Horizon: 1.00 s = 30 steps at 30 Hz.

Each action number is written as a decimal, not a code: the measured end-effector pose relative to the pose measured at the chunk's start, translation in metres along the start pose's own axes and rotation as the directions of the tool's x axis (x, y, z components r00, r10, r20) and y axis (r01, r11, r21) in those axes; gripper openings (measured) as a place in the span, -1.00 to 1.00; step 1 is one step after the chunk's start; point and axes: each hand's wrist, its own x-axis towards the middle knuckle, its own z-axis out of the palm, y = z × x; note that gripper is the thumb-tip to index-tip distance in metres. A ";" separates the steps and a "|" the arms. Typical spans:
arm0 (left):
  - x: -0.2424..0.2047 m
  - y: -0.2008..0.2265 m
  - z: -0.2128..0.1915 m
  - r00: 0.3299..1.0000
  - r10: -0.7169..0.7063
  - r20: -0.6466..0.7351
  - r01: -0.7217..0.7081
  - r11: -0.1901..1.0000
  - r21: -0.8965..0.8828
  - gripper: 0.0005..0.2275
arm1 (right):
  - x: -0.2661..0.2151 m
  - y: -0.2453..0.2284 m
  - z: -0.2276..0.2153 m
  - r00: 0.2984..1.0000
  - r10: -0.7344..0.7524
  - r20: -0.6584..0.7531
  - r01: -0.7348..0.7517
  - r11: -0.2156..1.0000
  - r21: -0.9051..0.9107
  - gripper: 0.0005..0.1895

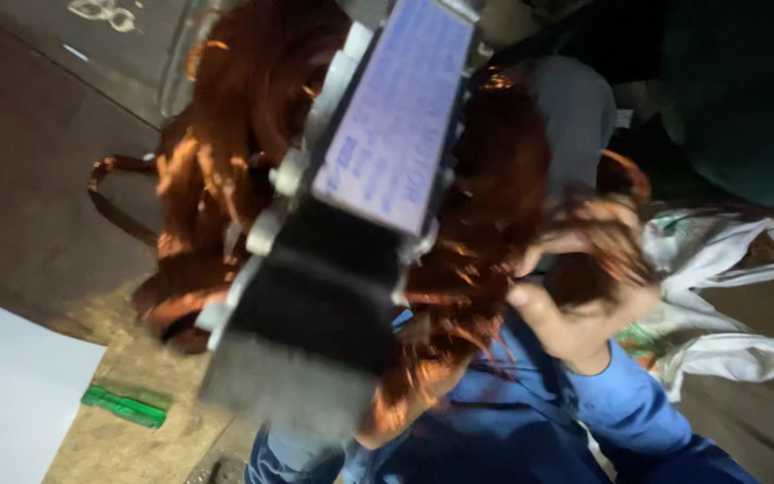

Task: The person winds copper wire around a motor stator core, using a screwdriver to press the wire into slots. They repeatedly adjust the wire and the stator while seated on the floor.

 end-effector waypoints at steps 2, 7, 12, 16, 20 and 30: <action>0.012 0.008 -0.006 0.996 -0.049 -0.076 0.050 0.999 0.004 -0.49 | 0.023 -0.010 -0.002 0.969 -0.233 0.080 0.243 0.960 -0.142 -0.54; 0.030 -0.026 0.007 0.738 -0.107 -0.666 0.062 0.994 -0.091 -0.25 | 0.074 -0.012 0.000 0.781 -0.446 0.437 0.509 0.860 -0.031 -0.71; 0.019 -0.042 0.030 0.653 -0.367 -0.662 0.311 0.928 -0.207 0.02 | 0.093 -0.029 -0.003 0.756 -0.326 0.568 0.386 0.923 0.017 -0.80; 0.038 -0.028 0.041 0.603 -0.556 -0.573 0.377 0.831 -0.409 -0.10 | 0.095 -0.045 -0.008 0.764 -0.289 0.577 0.375 0.927 -0.032 -0.75; 0.055 -0.022 0.050 0.510 -0.639 -0.576 0.334 0.764 -0.552 -0.25 | 0.097 -0.048 -0.012 0.762 -0.341 0.551 0.395 0.918 0.022 -0.73; 0.054 -0.024 0.053 0.494 -0.645 -0.583 0.244 0.747 -0.619 -0.36 | 0.054 -0.018 -0.017 0.835 -0.089 0.542 -0.227 0.843 0.487 -0.25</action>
